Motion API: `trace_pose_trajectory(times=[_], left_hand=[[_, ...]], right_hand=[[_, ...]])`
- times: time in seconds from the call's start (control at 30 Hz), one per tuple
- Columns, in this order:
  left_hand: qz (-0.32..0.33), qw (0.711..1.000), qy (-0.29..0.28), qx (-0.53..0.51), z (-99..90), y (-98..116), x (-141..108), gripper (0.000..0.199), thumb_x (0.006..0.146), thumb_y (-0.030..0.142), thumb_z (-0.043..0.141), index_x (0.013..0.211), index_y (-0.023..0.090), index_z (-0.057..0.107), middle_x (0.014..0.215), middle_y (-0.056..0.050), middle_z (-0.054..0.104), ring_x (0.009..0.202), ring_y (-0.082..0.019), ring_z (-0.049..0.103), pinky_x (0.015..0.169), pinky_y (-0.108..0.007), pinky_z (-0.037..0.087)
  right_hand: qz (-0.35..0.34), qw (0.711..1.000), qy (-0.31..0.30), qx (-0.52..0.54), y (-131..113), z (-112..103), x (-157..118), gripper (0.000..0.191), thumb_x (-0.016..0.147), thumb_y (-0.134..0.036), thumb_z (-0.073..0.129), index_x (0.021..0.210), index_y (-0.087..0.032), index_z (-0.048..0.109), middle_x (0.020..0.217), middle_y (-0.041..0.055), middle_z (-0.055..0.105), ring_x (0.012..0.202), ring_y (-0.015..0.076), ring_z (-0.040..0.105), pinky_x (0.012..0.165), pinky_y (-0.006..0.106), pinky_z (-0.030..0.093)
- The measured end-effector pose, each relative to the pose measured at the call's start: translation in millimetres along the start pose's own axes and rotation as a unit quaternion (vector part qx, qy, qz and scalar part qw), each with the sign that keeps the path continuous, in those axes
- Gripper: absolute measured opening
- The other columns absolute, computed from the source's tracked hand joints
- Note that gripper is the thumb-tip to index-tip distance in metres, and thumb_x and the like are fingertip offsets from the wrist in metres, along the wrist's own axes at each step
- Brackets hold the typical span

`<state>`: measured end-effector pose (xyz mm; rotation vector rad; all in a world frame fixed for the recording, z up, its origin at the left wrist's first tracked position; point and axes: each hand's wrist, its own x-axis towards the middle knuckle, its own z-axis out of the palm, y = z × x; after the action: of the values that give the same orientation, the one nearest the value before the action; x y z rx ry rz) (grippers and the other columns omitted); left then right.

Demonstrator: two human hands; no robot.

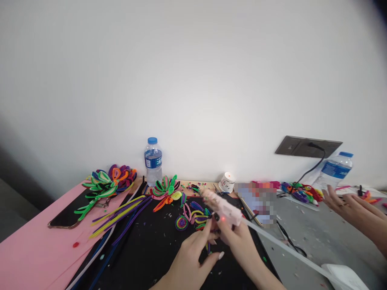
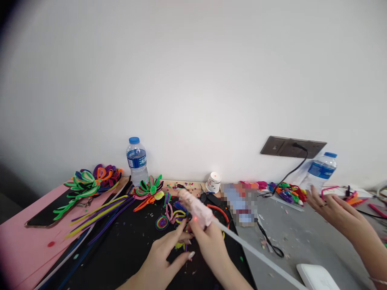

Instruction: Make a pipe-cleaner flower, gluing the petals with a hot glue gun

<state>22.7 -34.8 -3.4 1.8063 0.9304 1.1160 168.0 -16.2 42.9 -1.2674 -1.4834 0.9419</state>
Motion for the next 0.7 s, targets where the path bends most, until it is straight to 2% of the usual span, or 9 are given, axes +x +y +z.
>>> trace_pose_trajectory(times=[0.03,0.13,0.23,0.33,0.4,0.5,0.6,0.7], left_hand=[[0.017,1.0,0.004,0.014,-3.5,-1.0,0.3,0.05,0.076,0.018,0.054,0.125,0.022,0.046,0.099,-0.007,0.067,0.089,-0.02,0.06,0.084,-0.029,0.043],[0.022,0.993,0.093,0.066,-20.7,-3.6,6.7,0.031,0.081,0.02,0.048,0.111,0.02,0.056,0.086,-0.006,0.067,0.081,-0.018,0.06,0.081,-0.028,0.044],[-0.007,0.983,0.129,0.131,-37.8,-4.9,15.6,0.017,0.082,0.023,0.045,0.089,0.02,0.061,0.077,-0.004,0.061,0.071,-0.017,0.057,0.068,-0.026,0.045],[-0.017,0.981,0.067,0.18,-42.1,-4.5,19.0,0.013,0.08,0.023,0.048,0.078,0.02,0.061,0.079,-0.004,0.057,0.076,-0.018,0.055,0.071,-0.027,0.044],[-0.023,0.98,0.015,0.195,-38.5,-4.1,18.0,0.009,0.076,0.021,0.053,0.08,0.021,0.061,0.087,-0.004,0.057,0.086,-0.019,0.053,0.079,-0.03,0.041],[-0.048,0.979,-0.05,0.194,-31.7,-5.8,14.7,0.015,0.07,0.016,0.059,0.084,0.023,0.06,0.095,-0.003,0.057,0.093,-0.021,0.051,0.083,-0.031,0.039],[-0.072,0.977,-0.086,0.182,-28.8,-9.8,12.1,0.017,0.068,0.014,0.059,0.083,0.022,0.059,0.091,-0.003,0.06,0.09,-0.02,0.052,0.079,-0.028,0.04],[-0.075,0.979,-0.094,0.164,-28.5,-13.4,10.7,0.016,0.071,0.016,0.056,0.085,0.021,0.061,0.087,-0.003,0.062,0.082,-0.019,0.055,0.075,-0.026,0.041]], right_hand=[[0.005,0.999,0.019,0.027,-0.5,-6.1,3.6,0.025,0.079,-0.036,0.05,0.077,-0.014,0.061,0.064,0.004,0.062,0.06,0.0172,0.056,0.059,0.027,0.046],[0.01,0.994,0.046,0.098,-1.3,-23.9,17.7,0.023,0.079,-0.038,0.052,0.083,-0.016,0.058,0.065,0.0023,0.06,0.049,0.0118,0.047,0.051,0.024,0.04],[0.033,0.992,0.025,0.119,0.5,-36.3,29.6,0.024,0.076,-0.038,0.055,0.085,-0.016,0.056,0.064,0.0011,0.058,0.045,0.0101,0.042,0.045,0.023,0.034],[0.058,0.99,0.012,0.126,7.4,-41.7,32.9,0.025,0.074,-0.039,0.058,0.085,-0.016,0.055,0.058,-0.0012,0.056,0.042,0.0086,0.039,0.044,0.022,0.032],[0.078,0.987,0.002,0.138,14.7,-43.1,31.2,0.027,0.073,-0.039,0.06,0.084,-0.015,0.054,0.058,-0.0014,0.055,0.04,0.0077,0.038,0.043,0.022,0.03],[0.098,0.983,-0.03,0.154,25.7,-45.3,27.5,0.031,0.071,-0.04,0.062,0.087,-0.015,0.053,0.059,-0.0016,0.056,0.039,0.0067,0.038,0.042,0.021,0.029],[0.103,0.979,-0.051,0.166,32.7,-47.7,25.4,0.031,0.072,-0.039,0.062,0.09,-0.016,0.051,0.06,-0.0019,0.056,0.039,0.0064,0.038,0.042,0.021,0.028],[0.104,0.979,-0.047,0.169,35.2,-48.1,24.5,0.032,0.073,-0.038,0.061,0.094,-0.016,0.05,0.06,-0.0025,0.055,0.039,0.0064,0.038,0.042,0.021,0.029]])
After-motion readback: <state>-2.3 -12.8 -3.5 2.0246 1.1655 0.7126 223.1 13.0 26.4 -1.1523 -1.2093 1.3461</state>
